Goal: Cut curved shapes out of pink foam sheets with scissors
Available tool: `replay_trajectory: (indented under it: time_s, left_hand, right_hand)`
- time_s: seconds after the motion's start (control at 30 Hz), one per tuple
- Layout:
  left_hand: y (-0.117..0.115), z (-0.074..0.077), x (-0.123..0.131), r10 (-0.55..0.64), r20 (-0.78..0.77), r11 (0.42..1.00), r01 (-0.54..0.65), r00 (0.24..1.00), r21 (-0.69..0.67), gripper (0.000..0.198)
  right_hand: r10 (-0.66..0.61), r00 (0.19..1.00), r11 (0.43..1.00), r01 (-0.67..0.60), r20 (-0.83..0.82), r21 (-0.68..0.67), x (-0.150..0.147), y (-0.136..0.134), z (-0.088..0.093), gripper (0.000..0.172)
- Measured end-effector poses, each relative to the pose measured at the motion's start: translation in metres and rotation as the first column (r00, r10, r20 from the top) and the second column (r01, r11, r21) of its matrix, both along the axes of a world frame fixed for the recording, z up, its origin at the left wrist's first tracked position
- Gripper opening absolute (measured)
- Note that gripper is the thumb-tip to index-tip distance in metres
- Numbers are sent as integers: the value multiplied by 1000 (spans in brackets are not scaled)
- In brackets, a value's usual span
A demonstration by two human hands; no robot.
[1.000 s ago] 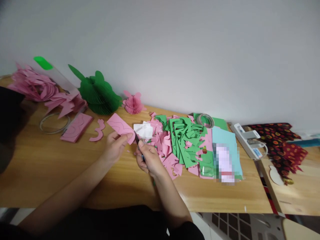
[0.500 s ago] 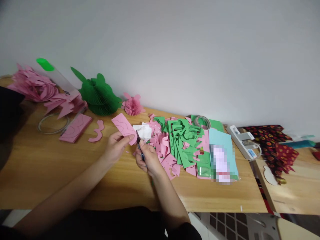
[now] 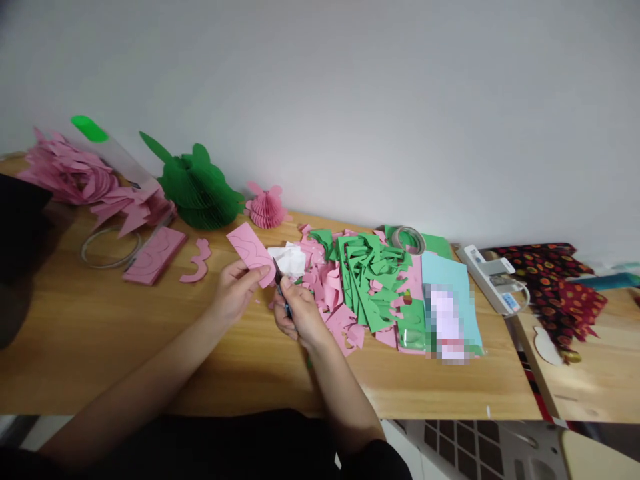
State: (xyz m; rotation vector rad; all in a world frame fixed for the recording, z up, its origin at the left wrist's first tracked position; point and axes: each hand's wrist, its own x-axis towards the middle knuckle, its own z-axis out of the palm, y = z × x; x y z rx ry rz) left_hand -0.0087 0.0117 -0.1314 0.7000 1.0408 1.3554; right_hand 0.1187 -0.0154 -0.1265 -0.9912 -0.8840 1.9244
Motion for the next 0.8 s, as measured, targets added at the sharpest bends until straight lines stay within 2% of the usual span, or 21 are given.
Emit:
replay_trajectory:
  time_s: [0.53,0.8]
  left_hand:
    - [1,-2,-4,29,-20,998,-30,999,-52,20]
    - [6,12,-2,-28,32,997,30,999,-74,22]
  right_hand:
    - [28,997,1000,-29,-71,-8,-2,3,-4,56]
    - [30,998,999,-29,-46,18,-3,6,6,58]
